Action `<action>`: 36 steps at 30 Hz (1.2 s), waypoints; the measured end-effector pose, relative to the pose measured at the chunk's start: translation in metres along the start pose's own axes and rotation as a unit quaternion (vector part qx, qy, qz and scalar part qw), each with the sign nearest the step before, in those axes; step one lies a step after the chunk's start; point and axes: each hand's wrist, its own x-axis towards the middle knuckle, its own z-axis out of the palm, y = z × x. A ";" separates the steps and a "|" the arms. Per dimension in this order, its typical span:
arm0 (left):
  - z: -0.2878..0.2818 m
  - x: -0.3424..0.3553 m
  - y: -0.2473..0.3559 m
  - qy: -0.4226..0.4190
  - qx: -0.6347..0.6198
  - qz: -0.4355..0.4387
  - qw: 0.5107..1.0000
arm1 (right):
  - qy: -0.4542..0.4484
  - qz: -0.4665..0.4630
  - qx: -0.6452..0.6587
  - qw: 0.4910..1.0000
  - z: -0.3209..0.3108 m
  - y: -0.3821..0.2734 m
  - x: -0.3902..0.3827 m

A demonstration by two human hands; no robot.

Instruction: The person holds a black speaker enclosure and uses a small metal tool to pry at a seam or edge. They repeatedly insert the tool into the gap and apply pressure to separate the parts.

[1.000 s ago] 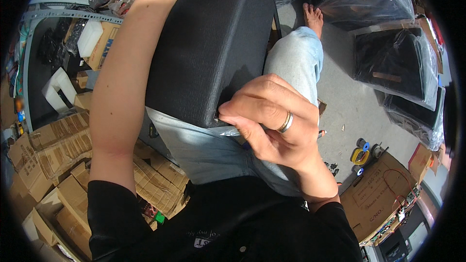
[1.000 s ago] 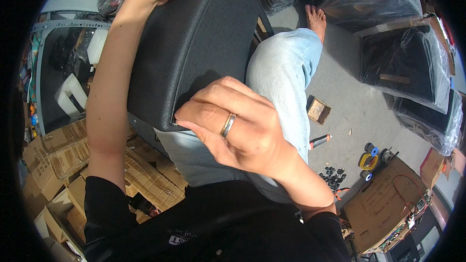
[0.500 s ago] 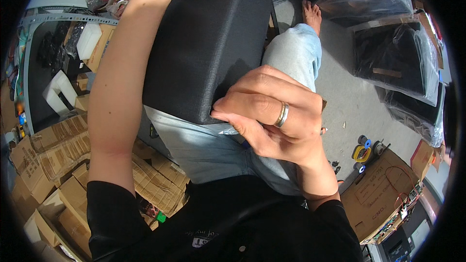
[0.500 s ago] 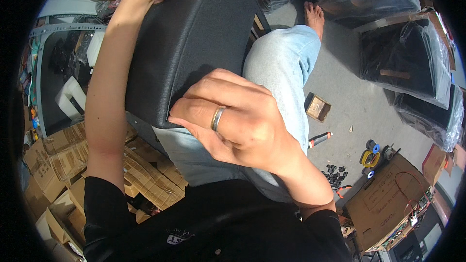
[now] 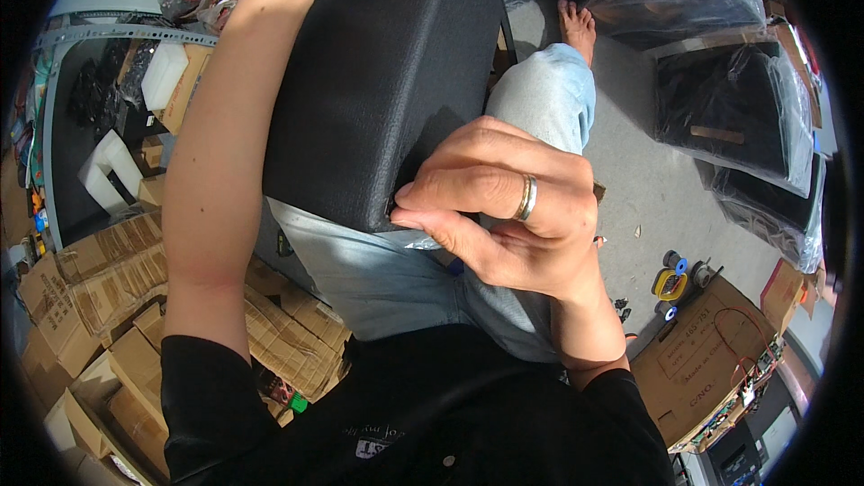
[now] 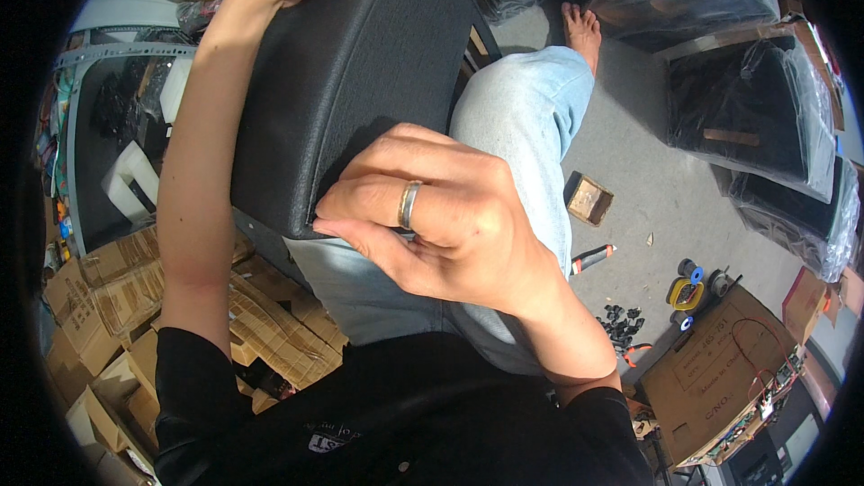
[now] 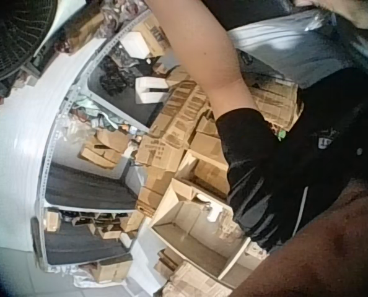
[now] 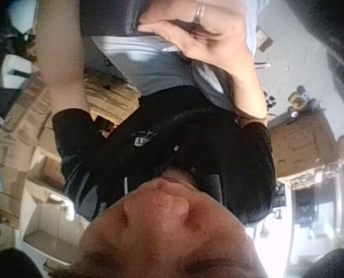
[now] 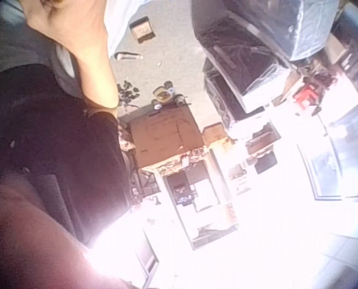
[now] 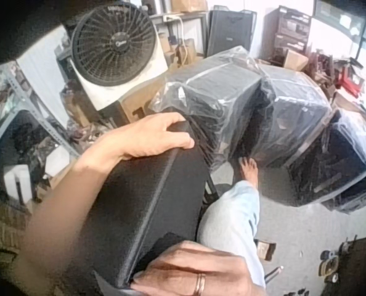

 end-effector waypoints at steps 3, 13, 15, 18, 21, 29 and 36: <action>0.000 -0.002 0.000 -0.007 -0.007 -0.014 1.000 | -0.012 0.013 0.007 1.000 -0.001 0.000 0.001; 0.001 -0.001 -0.006 0.009 -0.010 0.003 1.000 | -0.012 0.039 0.018 0.999 0.000 -0.003 0.003; -0.002 -0.005 0.003 0.001 -0.005 -0.006 1.000 | -0.010 0.042 0.023 0.999 0.000 -0.001 0.001; 0.001 -0.003 -0.003 -0.001 -0.023 -0.011 1.000 | -0.011 0.038 0.043 0.998 0.000 0.003 0.001; 0.003 -0.003 -0.003 0.001 -0.030 -0.016 0.999 | -0.012 0.038 0.059 0.997 -0.001 0.004 0.002; -0.001 -0.004 -0.001 -0.013 -0.037 -0.020 0.999 | -0.026 0.045 0.059 0.997 0.000 0.002 0.004; 0.001 -0.005 -0.002 -0.002 -0.028 -0.008 1.000 | -0.031 0.063 0.102 0.992 0.003 0.007 0.002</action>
